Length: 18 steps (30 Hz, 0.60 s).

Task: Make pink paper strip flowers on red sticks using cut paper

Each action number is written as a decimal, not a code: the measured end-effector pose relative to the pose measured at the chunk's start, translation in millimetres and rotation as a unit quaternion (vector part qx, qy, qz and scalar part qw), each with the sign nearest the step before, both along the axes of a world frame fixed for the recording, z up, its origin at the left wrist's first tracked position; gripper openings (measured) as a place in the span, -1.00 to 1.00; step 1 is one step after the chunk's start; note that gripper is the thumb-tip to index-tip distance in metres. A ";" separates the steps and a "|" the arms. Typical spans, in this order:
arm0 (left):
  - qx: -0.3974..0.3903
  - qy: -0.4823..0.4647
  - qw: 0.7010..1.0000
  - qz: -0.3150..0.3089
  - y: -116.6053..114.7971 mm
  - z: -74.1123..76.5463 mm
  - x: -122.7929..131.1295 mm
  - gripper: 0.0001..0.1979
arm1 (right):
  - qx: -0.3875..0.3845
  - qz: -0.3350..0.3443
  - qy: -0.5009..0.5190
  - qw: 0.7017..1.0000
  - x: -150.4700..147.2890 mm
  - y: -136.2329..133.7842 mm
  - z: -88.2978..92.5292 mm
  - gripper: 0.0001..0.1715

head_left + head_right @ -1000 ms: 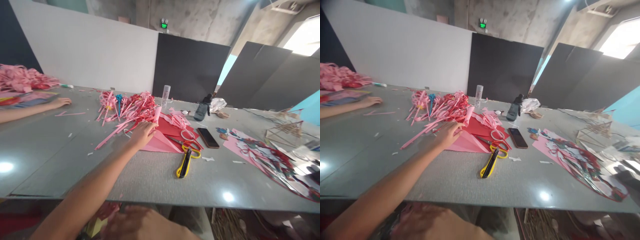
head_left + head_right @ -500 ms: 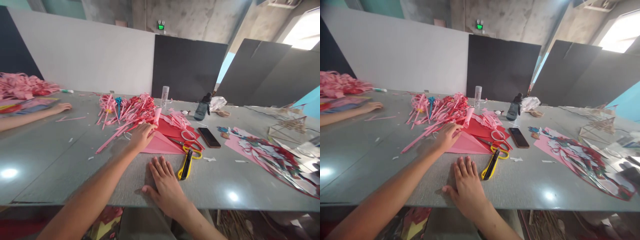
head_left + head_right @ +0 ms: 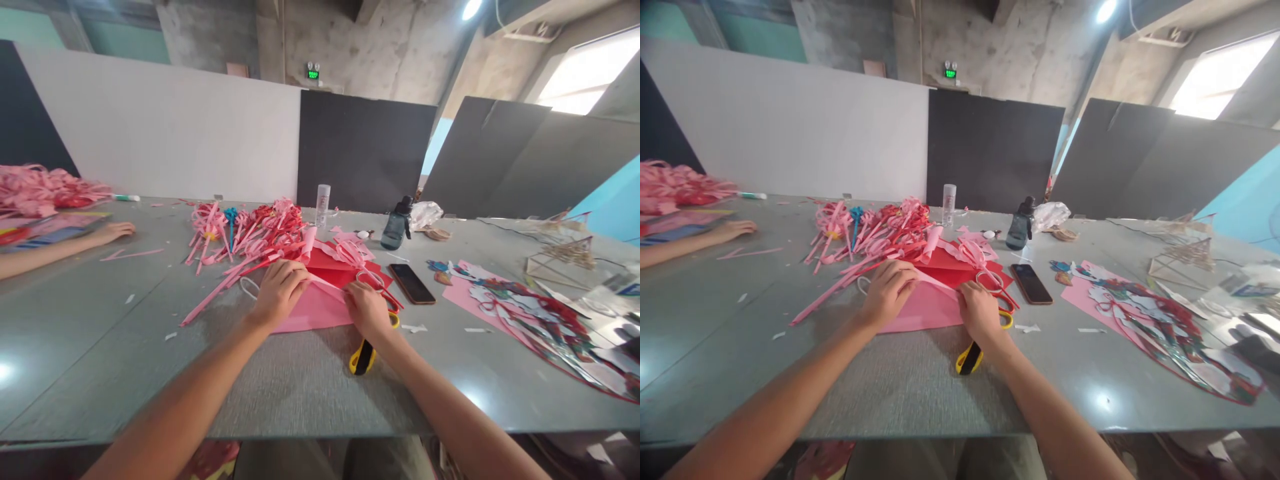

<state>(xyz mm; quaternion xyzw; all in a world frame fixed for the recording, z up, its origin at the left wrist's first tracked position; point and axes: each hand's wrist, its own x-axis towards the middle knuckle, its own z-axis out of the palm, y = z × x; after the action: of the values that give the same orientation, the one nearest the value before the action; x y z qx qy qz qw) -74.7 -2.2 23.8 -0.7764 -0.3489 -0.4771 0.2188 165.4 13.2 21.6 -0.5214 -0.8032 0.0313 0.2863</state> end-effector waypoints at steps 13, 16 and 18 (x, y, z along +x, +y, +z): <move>-0.351 0.238 0.905 -0.027 -28.8 -33.7 54.6 -0.37 | 0.115 -0.076 0.262 0.955 28.3 25.9 -7.4 -0.62; -0.397 0.208 0.893 -0.045 -16.4 -44.0 49.9 -0.44 | 0.153 -0.046 0.313 0.936 26.0 13.4 -4.5 -0.68; -0.392 0.174 0.900 -0.078 -7.1 -43.3 45.3 -0.48 | 0.179 -0.010 0.340 0.923 23.1 2.3 -3.7 -0.72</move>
<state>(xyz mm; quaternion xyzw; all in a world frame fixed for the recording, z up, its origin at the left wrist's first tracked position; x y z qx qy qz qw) -29.3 -9.3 -19.5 -0.8946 -0.4027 -0.1746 -0.0838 188.5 15.4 17.9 -0.4276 -0.6443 0.0594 0.6313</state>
